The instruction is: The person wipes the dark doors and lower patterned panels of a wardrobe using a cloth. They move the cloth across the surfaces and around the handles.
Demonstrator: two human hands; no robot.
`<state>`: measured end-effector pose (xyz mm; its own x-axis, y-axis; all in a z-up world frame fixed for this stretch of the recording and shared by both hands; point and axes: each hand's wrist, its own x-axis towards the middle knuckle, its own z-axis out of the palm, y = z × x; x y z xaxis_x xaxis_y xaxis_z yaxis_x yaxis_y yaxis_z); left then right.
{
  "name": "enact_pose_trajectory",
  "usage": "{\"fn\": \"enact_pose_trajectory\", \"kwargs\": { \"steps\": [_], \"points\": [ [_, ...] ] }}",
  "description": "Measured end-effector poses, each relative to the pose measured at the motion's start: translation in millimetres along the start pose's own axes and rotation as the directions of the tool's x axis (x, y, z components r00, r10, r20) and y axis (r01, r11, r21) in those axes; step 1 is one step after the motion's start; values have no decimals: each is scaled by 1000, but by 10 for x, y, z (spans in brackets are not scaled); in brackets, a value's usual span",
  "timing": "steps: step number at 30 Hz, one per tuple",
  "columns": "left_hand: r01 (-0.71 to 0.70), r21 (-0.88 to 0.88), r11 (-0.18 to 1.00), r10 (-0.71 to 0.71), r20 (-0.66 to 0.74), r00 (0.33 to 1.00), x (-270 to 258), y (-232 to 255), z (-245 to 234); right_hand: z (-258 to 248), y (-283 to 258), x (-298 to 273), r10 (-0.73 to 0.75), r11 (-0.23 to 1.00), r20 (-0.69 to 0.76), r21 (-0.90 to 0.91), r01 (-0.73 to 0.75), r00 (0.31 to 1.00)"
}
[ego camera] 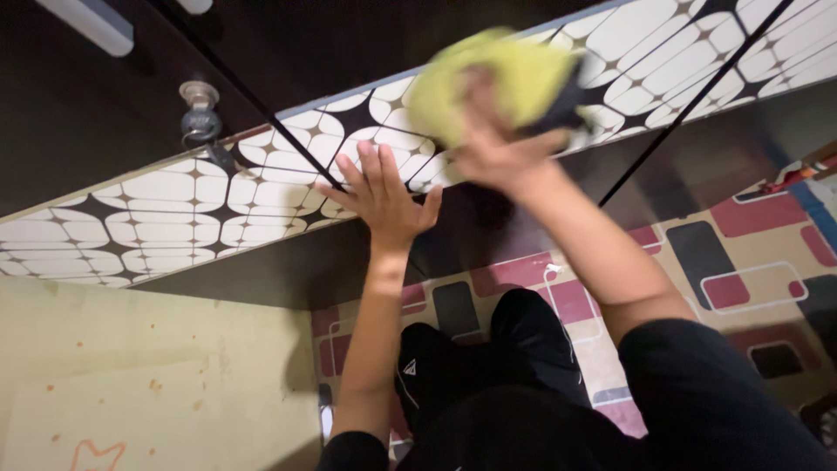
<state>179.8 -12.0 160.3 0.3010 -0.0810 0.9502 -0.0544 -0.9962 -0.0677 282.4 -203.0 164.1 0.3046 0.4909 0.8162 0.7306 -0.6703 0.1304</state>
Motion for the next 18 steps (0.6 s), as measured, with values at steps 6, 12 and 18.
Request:
{"fn": "enact_pose_trajectory", "kwargs": {
  "steps": [6, 12, 18],
  "points": [
    [10, 116, 993, -6, -34, 999, -124, 25, 225, -727, 1047, -319, 424, 877, -511, 26, -480, 748],
    [30, 105, 994, -27, -36, 999, -236, 59, 271, -204, 832, -980, 595, 768, -546, 168, -619, 590],
    [57, -13, 998, -55, 116, 992, -762, 131, 374, 905, 104, -2321, 865, 474, -311, 245, -846, 394]
  ]
}}
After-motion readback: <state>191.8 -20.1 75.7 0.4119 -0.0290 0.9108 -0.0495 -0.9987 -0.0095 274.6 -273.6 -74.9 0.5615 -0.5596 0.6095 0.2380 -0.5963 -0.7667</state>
